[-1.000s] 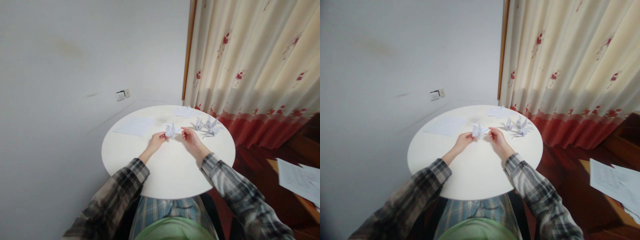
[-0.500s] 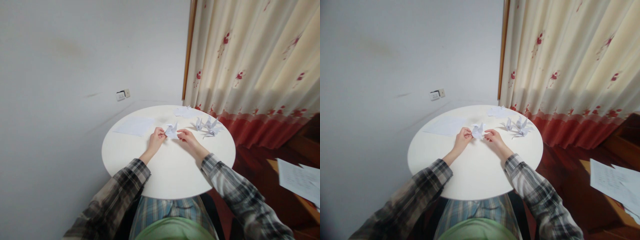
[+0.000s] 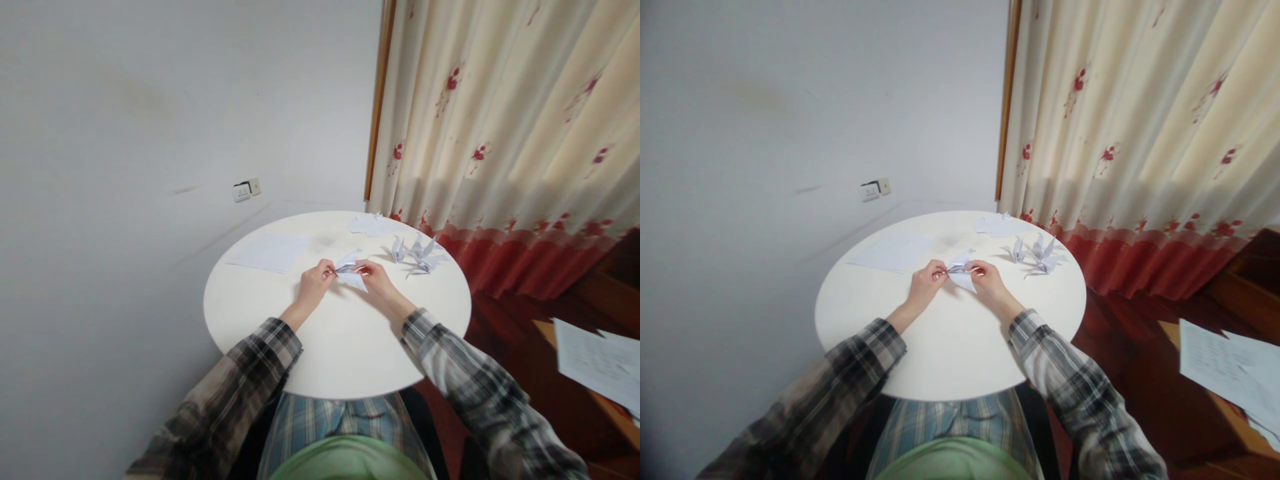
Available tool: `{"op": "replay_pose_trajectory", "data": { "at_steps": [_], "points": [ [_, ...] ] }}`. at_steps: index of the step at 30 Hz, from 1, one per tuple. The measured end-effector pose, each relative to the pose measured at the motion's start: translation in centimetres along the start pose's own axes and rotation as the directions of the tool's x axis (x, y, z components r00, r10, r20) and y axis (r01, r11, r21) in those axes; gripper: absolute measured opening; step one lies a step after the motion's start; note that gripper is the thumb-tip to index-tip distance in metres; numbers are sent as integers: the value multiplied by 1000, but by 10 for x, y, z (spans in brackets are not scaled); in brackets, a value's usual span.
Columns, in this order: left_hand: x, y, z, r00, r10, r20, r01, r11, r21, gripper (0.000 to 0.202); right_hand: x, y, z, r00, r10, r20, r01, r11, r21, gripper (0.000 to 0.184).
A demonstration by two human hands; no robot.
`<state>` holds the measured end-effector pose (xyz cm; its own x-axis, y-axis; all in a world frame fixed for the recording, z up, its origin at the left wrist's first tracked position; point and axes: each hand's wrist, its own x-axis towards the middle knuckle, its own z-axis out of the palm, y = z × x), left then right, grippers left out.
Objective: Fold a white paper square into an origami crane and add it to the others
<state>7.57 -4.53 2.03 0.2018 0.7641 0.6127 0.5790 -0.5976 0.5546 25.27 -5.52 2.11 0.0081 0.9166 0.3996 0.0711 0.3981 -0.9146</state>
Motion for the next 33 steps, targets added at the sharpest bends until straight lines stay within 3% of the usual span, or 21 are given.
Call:
{"op": "replay_pose_trajectory", "data": {
  "at_steps": [6,13,19,27,33],
  "points": [
    [-2,6,-3,998,56,3,-56,996,69,8,2,2,-1,1000,-4,-27,5,1000,25,17],
    [1,3,3,998,-24,57,32,990,-138,18,1,1,-3,1000,10,-27,-10,1000,-18,9],
    [4,-10,13,988,13,153,22,974,-226,32,1,12,-5,994,95,-53,-100,990,-100,10],
    [8,-11,13,970,-133,205,202,909,-364,22,1,29,-7,992,129,-1,-125,964,-234,14],
    [9,-21,19,968,-172,184,231,894,-383,19,2,24,-7,997,73,-38,-78,984,-162,13]
  ]
}}
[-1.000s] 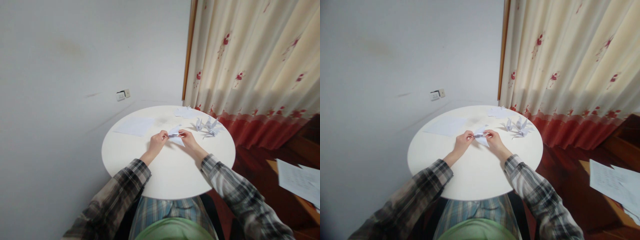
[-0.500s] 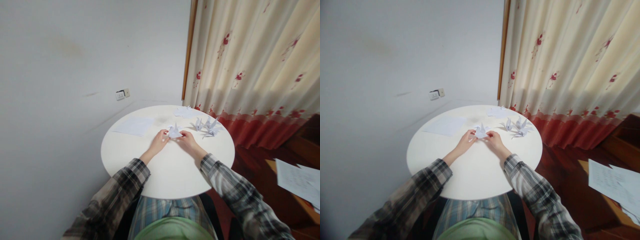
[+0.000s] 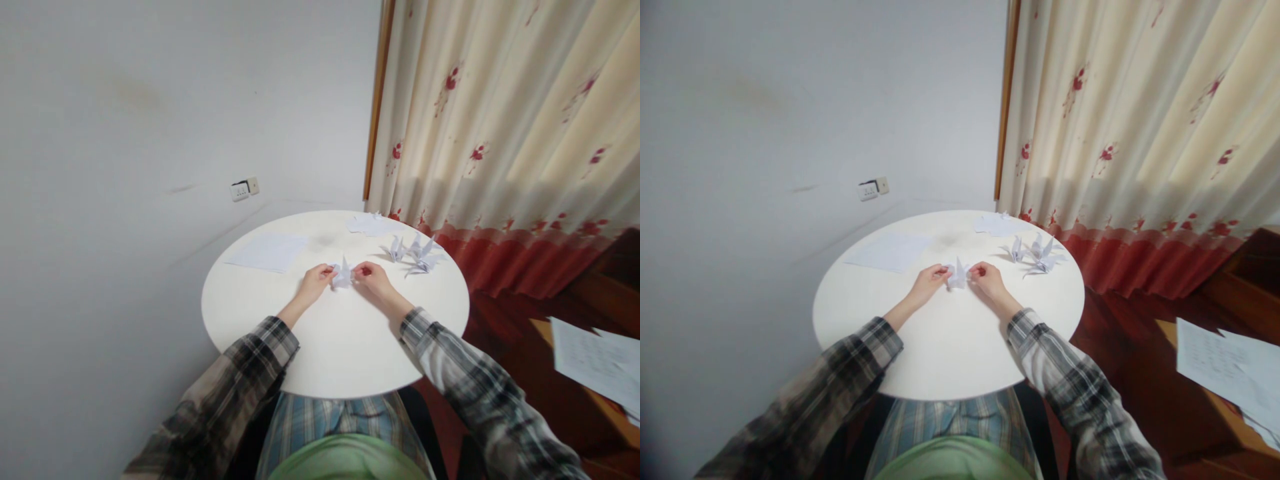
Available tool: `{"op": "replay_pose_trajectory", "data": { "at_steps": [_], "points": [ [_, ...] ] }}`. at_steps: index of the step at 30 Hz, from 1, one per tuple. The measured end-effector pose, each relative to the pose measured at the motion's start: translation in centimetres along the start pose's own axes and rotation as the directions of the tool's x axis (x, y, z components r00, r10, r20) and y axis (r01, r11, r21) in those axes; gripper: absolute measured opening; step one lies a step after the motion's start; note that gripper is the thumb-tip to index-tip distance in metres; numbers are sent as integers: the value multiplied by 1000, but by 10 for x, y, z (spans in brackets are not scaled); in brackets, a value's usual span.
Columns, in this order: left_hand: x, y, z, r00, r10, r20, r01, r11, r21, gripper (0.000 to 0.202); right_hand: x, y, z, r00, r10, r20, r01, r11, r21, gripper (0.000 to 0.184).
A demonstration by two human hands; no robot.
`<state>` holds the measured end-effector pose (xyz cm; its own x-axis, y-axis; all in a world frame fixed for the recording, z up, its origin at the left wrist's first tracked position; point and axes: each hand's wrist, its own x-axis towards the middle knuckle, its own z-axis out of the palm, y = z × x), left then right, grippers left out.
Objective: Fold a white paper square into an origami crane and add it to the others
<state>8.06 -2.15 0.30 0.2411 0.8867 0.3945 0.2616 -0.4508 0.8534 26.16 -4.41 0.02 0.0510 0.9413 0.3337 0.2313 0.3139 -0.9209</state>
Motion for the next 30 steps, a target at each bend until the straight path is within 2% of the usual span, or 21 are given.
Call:
{"op": "replay_pose_trajectory", "data": {
  "at_steps": [3,12,19,22,26,30],
  "points": [
    [0,-1,-1,1000,-6,6,6,1000,-21,17,-1,-8,-1,999,-39,-26,40,999,21,14],
    [-2,6,0,999,-35,16,36,996,-78,10,-6,-13,4,991,-128,35,130,988,-79,16],
    [3,-4,-1,993,-78,-84,68,991,-119,10,-5,-10,1,989,-144,16,145,980,-132,13],
    [4,-5,-2,985,-125,-118,102,977,-190,14,-4,-7,0,989,-150,-20,145,976,-161,12],
    [0,3,-4,977,-186,-103,144,936,-321,19,-2,-4,-2,986,-155,-64,142,976,-165,11],
    [-4,11,-4,958,-270,-93,196,859,-473,25,0,-3,-3,986,-151,-75,140,981,-136,11]
  ]
}}
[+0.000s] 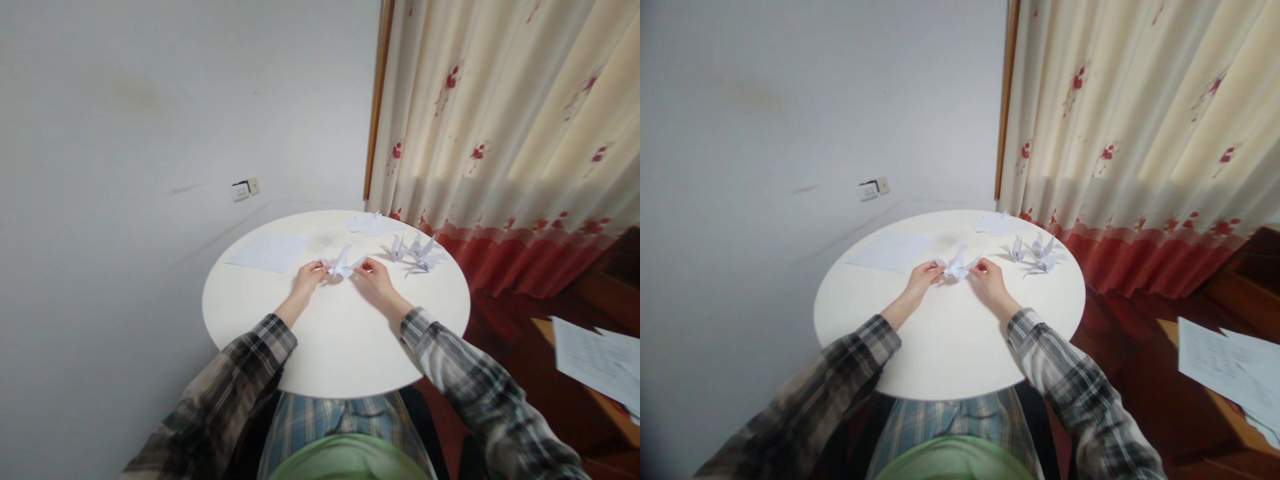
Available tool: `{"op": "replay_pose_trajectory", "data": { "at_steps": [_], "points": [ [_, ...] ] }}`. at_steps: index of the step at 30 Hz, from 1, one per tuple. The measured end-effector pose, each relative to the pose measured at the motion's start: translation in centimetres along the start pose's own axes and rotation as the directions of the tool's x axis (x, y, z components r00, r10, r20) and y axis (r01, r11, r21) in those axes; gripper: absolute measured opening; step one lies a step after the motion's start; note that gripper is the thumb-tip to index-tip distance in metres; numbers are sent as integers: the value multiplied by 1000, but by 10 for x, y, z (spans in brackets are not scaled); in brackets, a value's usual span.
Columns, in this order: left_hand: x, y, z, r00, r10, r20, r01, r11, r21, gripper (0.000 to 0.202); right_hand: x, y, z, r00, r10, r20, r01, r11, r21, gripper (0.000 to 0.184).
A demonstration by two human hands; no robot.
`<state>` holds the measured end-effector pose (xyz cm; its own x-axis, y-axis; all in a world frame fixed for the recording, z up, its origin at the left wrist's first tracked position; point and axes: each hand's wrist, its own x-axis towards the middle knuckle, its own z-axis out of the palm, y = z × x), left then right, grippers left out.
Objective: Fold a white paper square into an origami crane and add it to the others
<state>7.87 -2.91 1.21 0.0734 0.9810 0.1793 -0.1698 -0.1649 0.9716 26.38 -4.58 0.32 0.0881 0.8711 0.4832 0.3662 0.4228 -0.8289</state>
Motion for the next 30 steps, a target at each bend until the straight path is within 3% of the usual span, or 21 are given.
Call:
{"op": "replay_pose_trajectory", "data": {
  "at_steps": [8,13,19,26,30],
  "points": [
    [5,-10,-3,990,-131,57,142,959,-247,24,0,1,-1,1000,23,-3,-23,1000,-1,11],
    [9,-14,-6,974,-171,148,206,943,-263,16,-1,-1,-5,999,20,-29,-21,999,-35,11],
    [7,-9,-4,979,-156,129,184,954,-238,11,0,-4,-6,999,22,-35,-24,998,-59,13],
    [0,-1,-4,973,-113,202,137,985,-108,25,-1,-7,-10,985,-175,0,171,960,-221,13],
    [-2,0,-5,978,-125,165,139,987,-81,36,2,-3,-24,961,-275,-24,255,917,-306,15]
  ]
}}
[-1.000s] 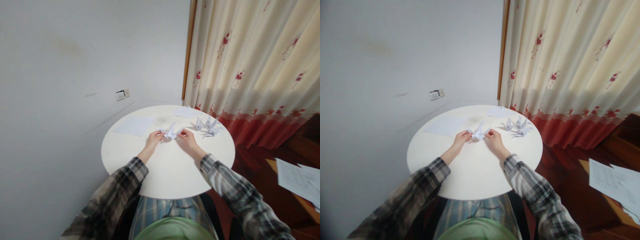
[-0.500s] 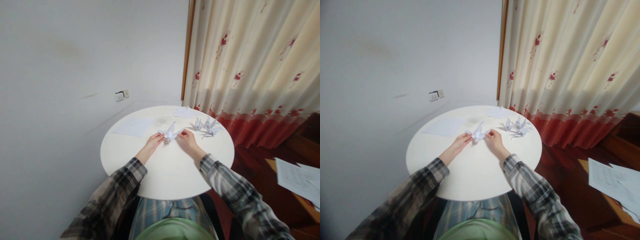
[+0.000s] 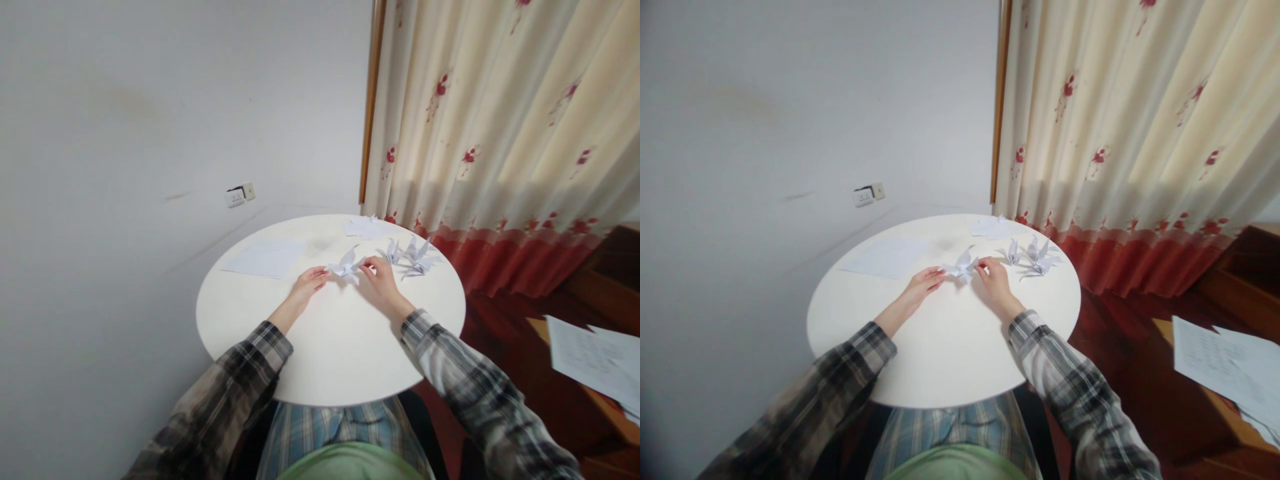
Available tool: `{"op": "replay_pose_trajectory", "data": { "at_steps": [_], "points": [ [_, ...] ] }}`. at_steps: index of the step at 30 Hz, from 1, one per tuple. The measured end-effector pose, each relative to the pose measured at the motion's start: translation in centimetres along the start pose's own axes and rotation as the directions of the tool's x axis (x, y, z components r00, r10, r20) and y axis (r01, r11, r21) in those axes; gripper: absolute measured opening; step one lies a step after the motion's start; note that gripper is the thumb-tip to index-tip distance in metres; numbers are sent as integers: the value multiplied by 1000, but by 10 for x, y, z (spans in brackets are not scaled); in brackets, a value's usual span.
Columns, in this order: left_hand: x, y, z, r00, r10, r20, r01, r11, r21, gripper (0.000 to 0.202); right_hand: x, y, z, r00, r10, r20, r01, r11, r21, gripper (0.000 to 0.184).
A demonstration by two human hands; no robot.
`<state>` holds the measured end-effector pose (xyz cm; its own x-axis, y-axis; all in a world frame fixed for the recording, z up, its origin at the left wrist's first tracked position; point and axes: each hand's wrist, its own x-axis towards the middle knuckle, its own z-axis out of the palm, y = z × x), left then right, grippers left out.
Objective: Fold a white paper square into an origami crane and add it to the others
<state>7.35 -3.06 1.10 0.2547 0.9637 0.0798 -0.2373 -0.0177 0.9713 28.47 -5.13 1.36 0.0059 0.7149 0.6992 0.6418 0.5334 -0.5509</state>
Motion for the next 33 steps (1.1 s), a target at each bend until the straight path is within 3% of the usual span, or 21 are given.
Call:
{"op": "replay_pose_trajectory", "data": {
  "at_steps": [5,10,12,18,24,33],
  "points": [
    [-2,2,0,1000,-21,-9,20,999,-29,35,2,18,-30,982,15,-188,-34,995,-99,17],
    [-2,3,1,999,-37,-20,36,998,-53,29,0,32,-54,900,48,-433,-137,975,-176,18],
    [-2,3,0,999,-37,-26,35,998,-44,27,-1,32,-57,883,44,-467,-163,962,-219,18],
    [-1,3,-2,999,-40,-23,39,999,-16,24,-2,30,-55,914,43,-404,-183,932,-314,14],
    [1,3,-2,998,-52,-32,51,998,-41,23,-5,39,-50,945,174,-275,-262,909,-325,8],
    [3,1,-3,998,-54,-14,53,998,-25,24,-8,41,-53,936,159,-314,-289,855,-431,10]
  ]
}}
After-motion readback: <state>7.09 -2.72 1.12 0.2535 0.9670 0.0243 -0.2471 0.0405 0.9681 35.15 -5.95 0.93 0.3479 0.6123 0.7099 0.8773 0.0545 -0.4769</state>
